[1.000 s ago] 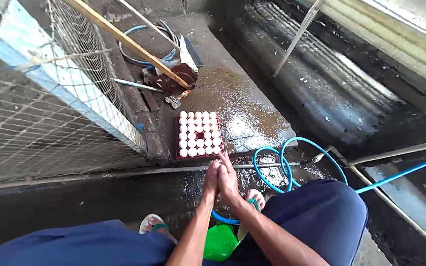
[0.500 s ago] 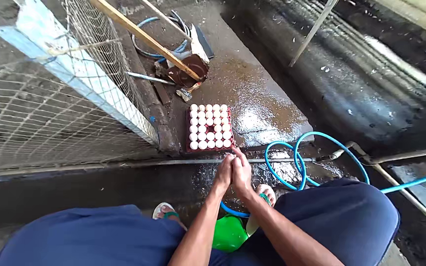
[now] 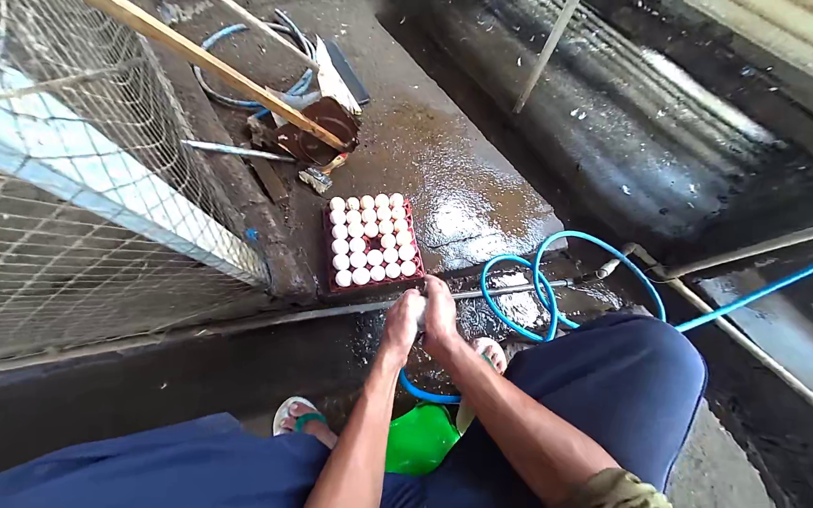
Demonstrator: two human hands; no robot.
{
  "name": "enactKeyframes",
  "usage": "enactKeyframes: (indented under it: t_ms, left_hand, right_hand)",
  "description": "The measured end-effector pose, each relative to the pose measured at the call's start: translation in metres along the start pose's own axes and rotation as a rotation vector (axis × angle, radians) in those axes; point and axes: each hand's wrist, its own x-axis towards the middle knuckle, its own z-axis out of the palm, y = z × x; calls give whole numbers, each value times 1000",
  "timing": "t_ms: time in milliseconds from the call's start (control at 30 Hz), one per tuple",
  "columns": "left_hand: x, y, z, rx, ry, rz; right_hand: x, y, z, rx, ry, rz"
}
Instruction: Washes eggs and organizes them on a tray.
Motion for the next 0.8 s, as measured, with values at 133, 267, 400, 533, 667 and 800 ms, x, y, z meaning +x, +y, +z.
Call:
enactKeyframes:
  t_ms: [133, 267, 400, 533, 667, 800]
  left_hand:
    - [-5, 10, 0, 33, -22, -94]
    - [-1, 0, 6, 5, 95, 6]
    - [-1, 0, 1, 8, 10, -37]
    - [0, -2, 0, 44, 54, 9]
    - [-2, 4, -12, 13, -89, -168]
    - [5, 2, -20, -211, -82, -97]
  right_hand:
    - [2, -5, -2, 42, -17, -13]
    - [-13, 0, -1, -73, -36, -89]
    - [1, -1, 0, -54, -6, -86]
    - [-18, 9, 0, -110, -41, -193]
    - [17, -9, -5, 103, -152, 220]
    - [5, -9, -5, 158, -181, 170]
